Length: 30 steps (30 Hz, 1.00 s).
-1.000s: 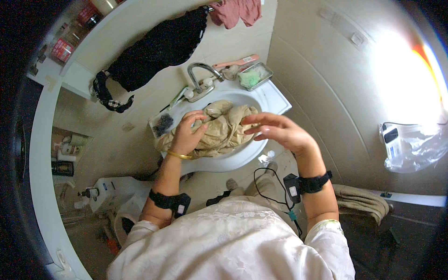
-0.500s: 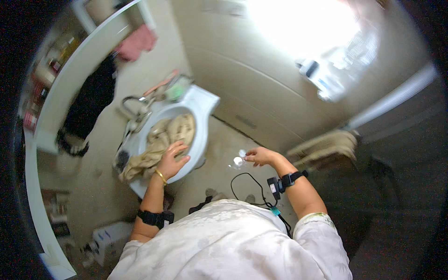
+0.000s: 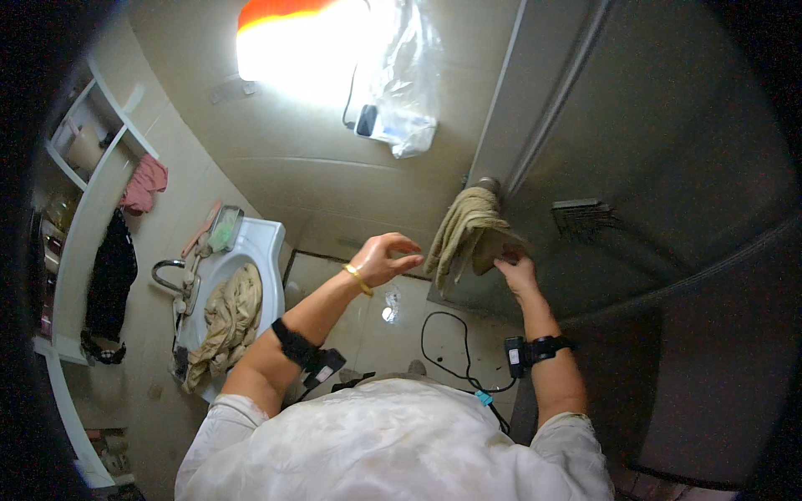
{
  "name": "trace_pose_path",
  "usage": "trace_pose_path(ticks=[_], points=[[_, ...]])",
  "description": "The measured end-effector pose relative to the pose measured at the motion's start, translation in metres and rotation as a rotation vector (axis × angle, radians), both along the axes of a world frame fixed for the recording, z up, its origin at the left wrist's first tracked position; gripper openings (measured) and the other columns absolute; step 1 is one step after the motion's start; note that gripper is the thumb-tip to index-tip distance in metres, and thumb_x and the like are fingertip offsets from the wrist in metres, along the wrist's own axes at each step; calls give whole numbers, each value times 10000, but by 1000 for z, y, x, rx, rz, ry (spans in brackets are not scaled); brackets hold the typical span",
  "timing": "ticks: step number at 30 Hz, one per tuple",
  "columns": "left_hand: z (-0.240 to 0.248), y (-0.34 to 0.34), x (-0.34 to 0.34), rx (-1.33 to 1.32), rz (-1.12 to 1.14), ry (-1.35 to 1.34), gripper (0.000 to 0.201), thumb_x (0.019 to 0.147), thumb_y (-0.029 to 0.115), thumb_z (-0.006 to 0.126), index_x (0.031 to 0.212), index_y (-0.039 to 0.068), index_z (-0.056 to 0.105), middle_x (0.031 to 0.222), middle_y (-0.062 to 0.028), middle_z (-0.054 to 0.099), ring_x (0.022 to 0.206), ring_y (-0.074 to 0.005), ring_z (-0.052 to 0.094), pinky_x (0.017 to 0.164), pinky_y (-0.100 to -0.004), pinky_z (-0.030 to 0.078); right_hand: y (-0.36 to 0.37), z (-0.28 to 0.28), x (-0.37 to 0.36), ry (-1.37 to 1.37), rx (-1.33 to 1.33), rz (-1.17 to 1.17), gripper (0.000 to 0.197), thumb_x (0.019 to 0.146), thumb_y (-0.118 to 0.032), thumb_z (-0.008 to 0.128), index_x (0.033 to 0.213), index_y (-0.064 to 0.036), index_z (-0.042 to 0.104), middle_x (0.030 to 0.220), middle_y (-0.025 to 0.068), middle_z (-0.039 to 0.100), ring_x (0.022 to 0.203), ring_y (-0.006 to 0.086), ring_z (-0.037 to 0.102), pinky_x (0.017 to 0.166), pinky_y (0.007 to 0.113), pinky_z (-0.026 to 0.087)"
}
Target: The person washes a beige garment by hand in a sink, scrubbing the fabric with soap and rinsing it under the faucet before drying their hands on a towel.
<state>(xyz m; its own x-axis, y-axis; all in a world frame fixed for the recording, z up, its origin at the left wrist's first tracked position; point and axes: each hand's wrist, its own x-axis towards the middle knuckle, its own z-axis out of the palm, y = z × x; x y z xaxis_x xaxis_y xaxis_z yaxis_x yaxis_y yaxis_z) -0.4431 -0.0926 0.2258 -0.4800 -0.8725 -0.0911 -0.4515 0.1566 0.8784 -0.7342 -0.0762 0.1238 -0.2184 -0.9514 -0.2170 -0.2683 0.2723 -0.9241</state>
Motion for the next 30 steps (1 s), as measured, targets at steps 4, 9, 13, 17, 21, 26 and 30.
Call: trace_pose_path(ticks=[4, 9, 13, 17, 21, 26, 30], points=[[-44, -21, -64, -115, 209, -176, 521, 700, 336, 722, 1088, 22, 573, 1069, -155, 592, 995, -275, 565, 848, -330, 447, -16, 5, 19, -235, -80, 89, 522, 777, -212, 647, 1205, 18, 457, 1203, 130, 495, 1084, 246, 468, 918, 331, 356], [-90, -51, -73, -16, 253, -150, 324, 788, 213, 600, 1046, 20, 567, 989, -175, 609, 934, -318, 569, 824, -342, 436, -14, 36, -34, 347, -12, 94, 405, 761, -107, 537, 1137, 42, 518, 1100, 162, 573, 988, 271, 542, 846, 341, 418], [-40, -47, -59, 204, 225, 202, 211, 842, 183, 505, 959, 22, 571, 717, -46, 542, 662, -134, 488, 621, -270, 415, -3, 120, -81, 240, -369, 25, 239, 768, -65, 461, 972, 24, 546, 829, 73, 563, 727, 149, 504, 675, 297, 420], [48, -22, 18, 62, -248, 658, 305, 859, 281, 520, 893, -21, 545, 799, -13, 493, 713, -84, 427, 616, -212, 353, 33, 209, -42, 145, -608, 104, 262, 835, -195, 463, 984, 0, 555, 791, 54, 524, 764, 157, 499, 703, 303, 425], [148, 50, 72, -155, -671, 813, 158, 794, 92, 426, 724, -31, 495, 774, -147, 551, 694, -217, 494, 638, -280, 404, 105, 280, 36, -409, -532, 506, 244, 886, -165, 456, 1087, -26, 466, 978, 125, 557, 896, 191, 540, 754, 364, 448], [198, 127, 76, 525, -846, 1520, 158, 797, 129, 487, 743, -19, 478, 802, -280, 538, 848, -373, 551, 724, -479, 424, 165, 323, 107, -920, -518, 902, 184, 869, -150, 473, 988, -11, 485, 929, 198, 581, 870, 311, 566, 802, 419, 441], [213, 163, 80, 381, -900, 1626, 165, 805, 159, 496, 771, -2, 494, 832, -268, 527, 875, -370, 546, 739, -499, 418, 172, 332, 143, -1257, -402, 1068, 152, 855, -139, 487, 910, 2, 501, 889, 256, 600, 849, 407, 588, 841, 464, 436]])
